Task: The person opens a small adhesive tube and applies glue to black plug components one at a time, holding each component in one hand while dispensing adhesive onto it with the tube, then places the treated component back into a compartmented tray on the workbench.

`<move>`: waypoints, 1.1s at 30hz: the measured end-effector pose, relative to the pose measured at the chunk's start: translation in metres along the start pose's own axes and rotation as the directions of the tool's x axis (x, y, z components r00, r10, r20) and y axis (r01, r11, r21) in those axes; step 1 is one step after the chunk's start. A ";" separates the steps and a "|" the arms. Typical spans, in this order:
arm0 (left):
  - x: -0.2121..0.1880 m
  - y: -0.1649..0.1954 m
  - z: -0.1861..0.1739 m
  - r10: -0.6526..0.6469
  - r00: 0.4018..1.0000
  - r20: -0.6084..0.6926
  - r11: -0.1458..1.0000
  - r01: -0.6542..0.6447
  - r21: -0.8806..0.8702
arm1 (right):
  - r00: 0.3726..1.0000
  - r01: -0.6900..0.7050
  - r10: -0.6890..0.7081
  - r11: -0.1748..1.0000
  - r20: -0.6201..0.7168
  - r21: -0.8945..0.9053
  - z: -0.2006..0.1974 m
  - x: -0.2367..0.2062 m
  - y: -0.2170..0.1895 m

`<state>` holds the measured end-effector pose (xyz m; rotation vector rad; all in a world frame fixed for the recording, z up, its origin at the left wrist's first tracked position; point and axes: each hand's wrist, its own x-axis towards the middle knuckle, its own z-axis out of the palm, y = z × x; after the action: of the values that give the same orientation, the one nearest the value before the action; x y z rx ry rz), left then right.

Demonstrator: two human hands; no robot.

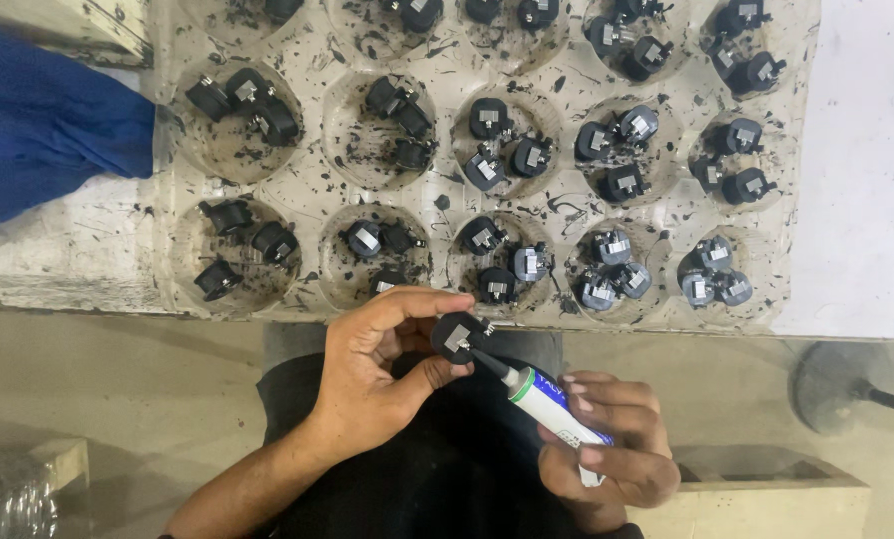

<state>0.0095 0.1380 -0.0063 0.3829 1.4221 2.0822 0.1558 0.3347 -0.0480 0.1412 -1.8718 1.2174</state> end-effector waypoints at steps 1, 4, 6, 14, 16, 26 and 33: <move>0.000 0.000 0.000 -0.012 1.000 0.004 1.000 0.012 -0.008 | 1.000 -0.005 0.005 1.000 0.004 0.009 -0.001 0.000 0.000; 0.000 0.000 -0.001 -0.027 1.000 0.015 1.000 0.027 -0.012 | 0.996 0.047 -0.052 0.996 0.069 0.073 -0.006 0.002 0.003; 0.000 0.000 -0.001 -0.016 1.000 0.018 1.000 0.016 0.011 | 0.997 0.032 -0.036 0.998 0.065 0.059 -0.008 0.003 0.003; 0.000 -0.001 0.000 -0.010 1.000 0.027 1.000 0.010 -0.011 | 0.997 0.045 -0.047 0.998 0.056 0.035 -0.008 0.002 0.003; 0.000 0.000 0.000 -0.015 1.000 0.023 1.000 0.015 -0.007 | 0.999 0.035 -0.035 0.999 0.023 0.015 -0.007 0.001 0.002; -0.001 -0.005 0.000 -0.021 1.000 0.017 0.999 0.021 -0.048 | 1.000 0.000 -0.001 1.000 -0.027 -0.022 0.000 0.002 -0.003; -0.003 -0.023 0.004 -0.153 0.988 0.033 0.944 0.155 -0.290 | 0.998 -0.003 -0.003 0.997 -0.066 -0.082 0.005 0.005 -0.006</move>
<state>0.0208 0.1452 -0.0252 0.1560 1.0782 2.1152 0.1526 0.3291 -0.0413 0.0556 -1.8614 1.1296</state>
